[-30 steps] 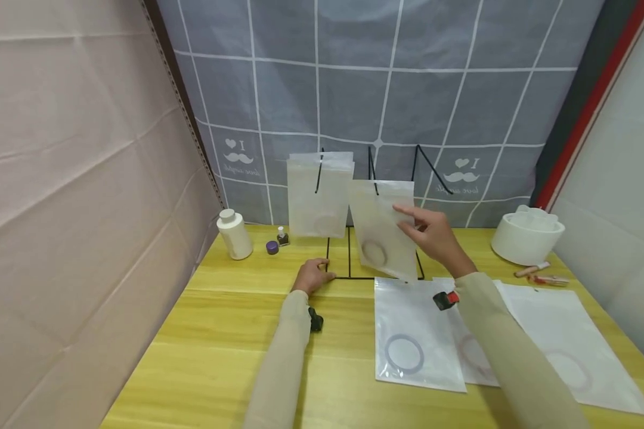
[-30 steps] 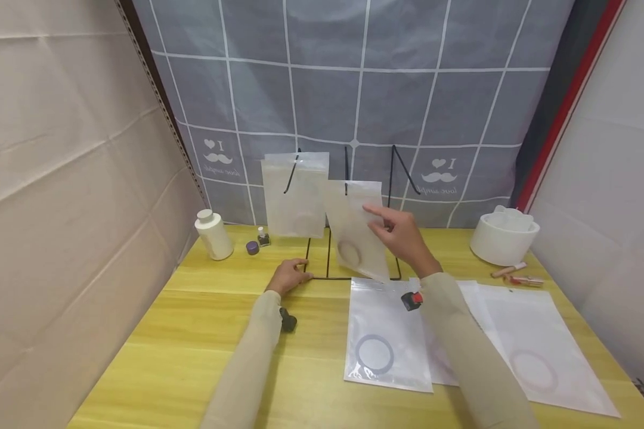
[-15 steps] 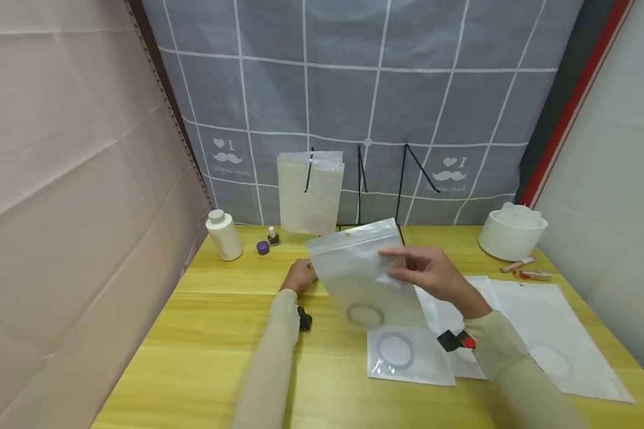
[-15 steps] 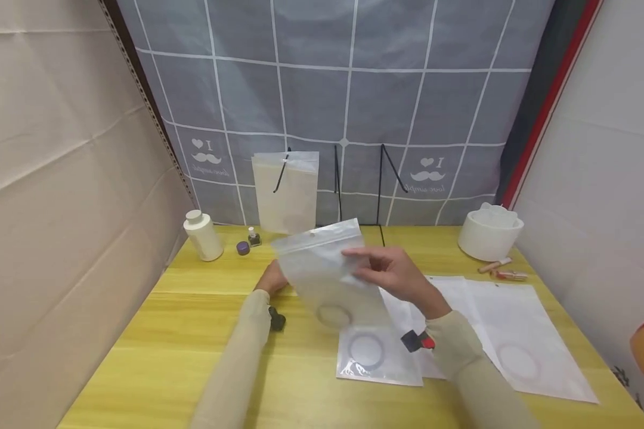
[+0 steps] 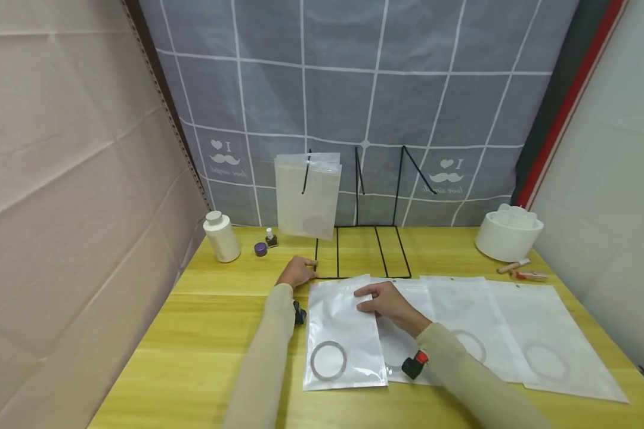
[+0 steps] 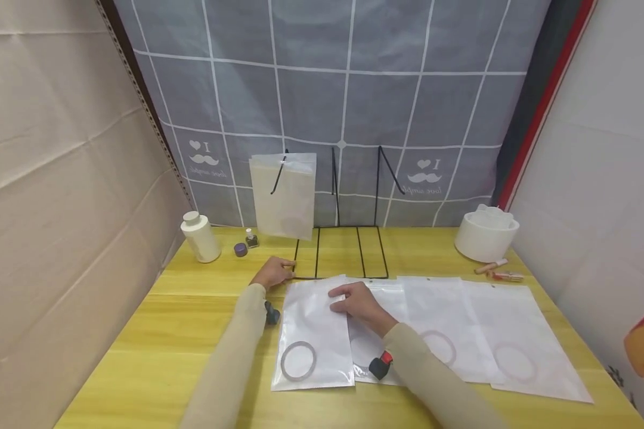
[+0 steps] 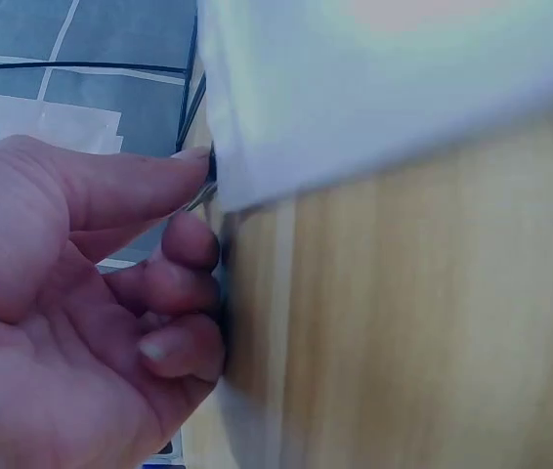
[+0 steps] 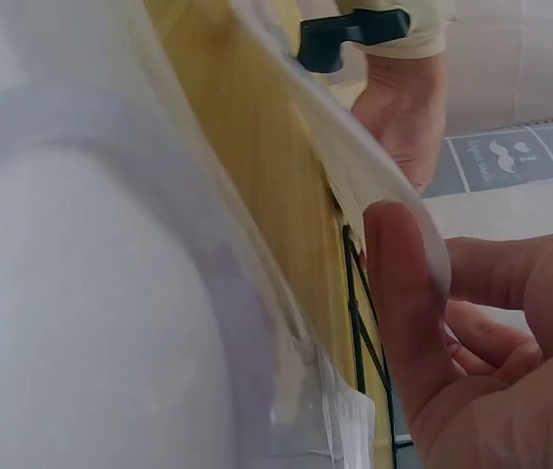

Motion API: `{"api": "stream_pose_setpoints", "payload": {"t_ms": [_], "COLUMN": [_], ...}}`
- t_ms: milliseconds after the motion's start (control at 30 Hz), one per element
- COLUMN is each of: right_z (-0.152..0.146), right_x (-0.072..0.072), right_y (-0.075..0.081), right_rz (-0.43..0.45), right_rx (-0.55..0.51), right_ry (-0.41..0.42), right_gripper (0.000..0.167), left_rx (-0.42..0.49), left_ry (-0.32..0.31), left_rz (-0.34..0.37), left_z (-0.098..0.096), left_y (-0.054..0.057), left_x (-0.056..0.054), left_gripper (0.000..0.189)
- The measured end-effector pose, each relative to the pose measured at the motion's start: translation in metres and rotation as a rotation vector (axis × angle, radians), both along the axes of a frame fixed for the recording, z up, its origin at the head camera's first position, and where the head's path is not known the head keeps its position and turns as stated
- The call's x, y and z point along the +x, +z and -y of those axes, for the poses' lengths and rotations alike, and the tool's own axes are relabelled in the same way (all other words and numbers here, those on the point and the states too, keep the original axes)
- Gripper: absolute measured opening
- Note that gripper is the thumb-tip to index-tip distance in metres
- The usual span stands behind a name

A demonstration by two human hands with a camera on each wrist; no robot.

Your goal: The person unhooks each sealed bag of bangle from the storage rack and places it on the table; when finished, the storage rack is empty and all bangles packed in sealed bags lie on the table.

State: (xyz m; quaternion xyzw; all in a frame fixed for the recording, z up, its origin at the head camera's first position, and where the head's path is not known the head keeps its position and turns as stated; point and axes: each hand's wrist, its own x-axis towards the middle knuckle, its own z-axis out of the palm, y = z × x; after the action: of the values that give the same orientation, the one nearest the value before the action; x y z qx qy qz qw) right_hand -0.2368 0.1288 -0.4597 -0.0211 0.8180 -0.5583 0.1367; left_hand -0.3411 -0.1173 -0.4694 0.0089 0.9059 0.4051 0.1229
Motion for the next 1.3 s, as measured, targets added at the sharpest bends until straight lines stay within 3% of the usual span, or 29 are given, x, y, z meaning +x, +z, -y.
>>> {"api": "stream_pose_setpoints", "payload": {"t_ms": [200,367,633,733,900,967,1033,1200,1300], "right_z": [0.012,0.013,-0.014,-0.044,-0.101,-0.118,-0.128,-0.138,-0.141], "right_x": [-0.008,-0.009,-0.016,-0.028,-0.050,-0.057,-0.064,-0.078,-0.082], "right_y": [-0.011,-0.010,0.004,0.006,0.002,-0.002,-0.008,-0.022,-0.024], "right_rz": [-0.120,-0.139,-0.060,-0.093,-0.240,-0.265,-0.250,-0.155,-0.118], "right_rx": [0.213,0.341,0.354,0.360,0.402,0.418,0.427,0.464,0.482], "right_ry": [-0.029,0.049,0.123,0.077,-0.122,-0.166,-0.145,0.007,0.029], "right_gripper": [0.026,0.029,0.035,0.040,0.043,0.044,0.046,0.057,0.060], "left_rx": [-0.054,-0.037,0.003,-0.010,-0.006,-0.002,0.000,-0.006,0.017], "left_ry": [-0.020,-0.001,0.017,0.017,0.020,0.025,0.031,0.029,0.024], "left_rz": [-0.025,-0.023,-0.012,-0.022,-0.013,0.001,0.014,0.005,0.003], "left_z": [-0.003,-0.004,0.001,0.003,0.004,0.004,0.005,0.003,0.001], "left_y": [0.002,0.001,-0.002,0.000,0.000,0.000,0.000,0.005,0.006], "left_x": [0.000,0.001,-0.001,0.000,0.003,0.005,0.005,0.008,0.009], "left_gripper": [0.039,0.039,0.039,0.039,0.039,0.039,0.039,0.039,0.040]}}
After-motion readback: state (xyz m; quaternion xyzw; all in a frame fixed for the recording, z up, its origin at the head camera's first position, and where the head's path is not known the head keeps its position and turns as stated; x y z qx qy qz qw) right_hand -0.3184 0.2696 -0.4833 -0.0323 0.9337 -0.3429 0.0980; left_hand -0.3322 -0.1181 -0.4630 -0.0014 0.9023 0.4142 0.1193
